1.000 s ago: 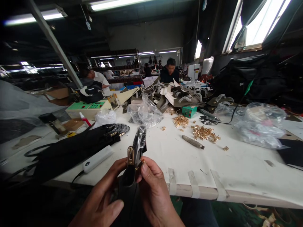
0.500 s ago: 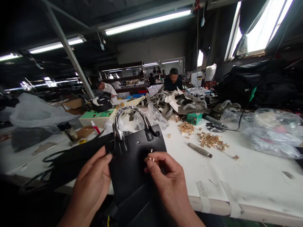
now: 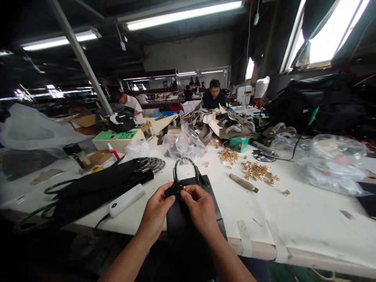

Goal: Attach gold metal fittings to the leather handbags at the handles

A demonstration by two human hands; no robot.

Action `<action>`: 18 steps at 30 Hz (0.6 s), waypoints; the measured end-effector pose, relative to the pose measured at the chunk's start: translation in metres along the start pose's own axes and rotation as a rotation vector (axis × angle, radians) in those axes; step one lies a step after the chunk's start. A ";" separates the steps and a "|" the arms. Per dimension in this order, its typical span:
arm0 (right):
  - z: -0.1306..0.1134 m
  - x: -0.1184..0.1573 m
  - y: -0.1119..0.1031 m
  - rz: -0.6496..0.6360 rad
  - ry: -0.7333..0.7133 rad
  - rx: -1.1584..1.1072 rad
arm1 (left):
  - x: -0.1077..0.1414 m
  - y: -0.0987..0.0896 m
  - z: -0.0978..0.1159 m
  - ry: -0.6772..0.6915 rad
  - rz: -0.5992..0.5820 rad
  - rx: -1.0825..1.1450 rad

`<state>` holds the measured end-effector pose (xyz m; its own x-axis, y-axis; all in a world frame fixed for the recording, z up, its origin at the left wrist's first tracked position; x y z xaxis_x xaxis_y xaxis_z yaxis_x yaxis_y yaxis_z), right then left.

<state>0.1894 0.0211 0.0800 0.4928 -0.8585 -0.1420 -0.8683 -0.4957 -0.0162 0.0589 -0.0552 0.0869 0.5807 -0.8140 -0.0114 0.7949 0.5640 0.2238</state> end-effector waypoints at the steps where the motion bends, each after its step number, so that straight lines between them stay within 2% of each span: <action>1: 0.006 -0.002 0.000 0.000 0.012 -0.018 | -0.004 -0.002 -0.003 0.009 -0.021 -0.070; 6: 0.037 -0.010 0.003 0.025 0.095 -0.085 | -0.026 -0.026 -0.028 0.005 -0.028 -0.303; 12: 0.079 -0.010 0.011 -0.017 0.216 -0.047 | -0.026 -0.056 -0.064 -0.125 0.011 -0.271; 18: 0.088 -0.007 0.014 -0.013 0.259 -0.017 | -0.015 -0.062 -0.079 -0.185 0.004 -0.190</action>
<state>0.1689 0.0314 -0.0059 0.5037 -0.8560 0.1164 -0.8619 -0.5070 0.0006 0.0152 -0.0672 -0.0040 0.5554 -0.8137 0.1715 0.8218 0.5686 0.0362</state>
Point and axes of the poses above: each hand's wrist, its own x-axis away from the middle knuckle, its own y-axis out of the palm, z = x × y, the point moved 2 cm from there along -x, towards the middle knuckle, and after that the axes turned 10 degrees about x, right-handed, at the moved point
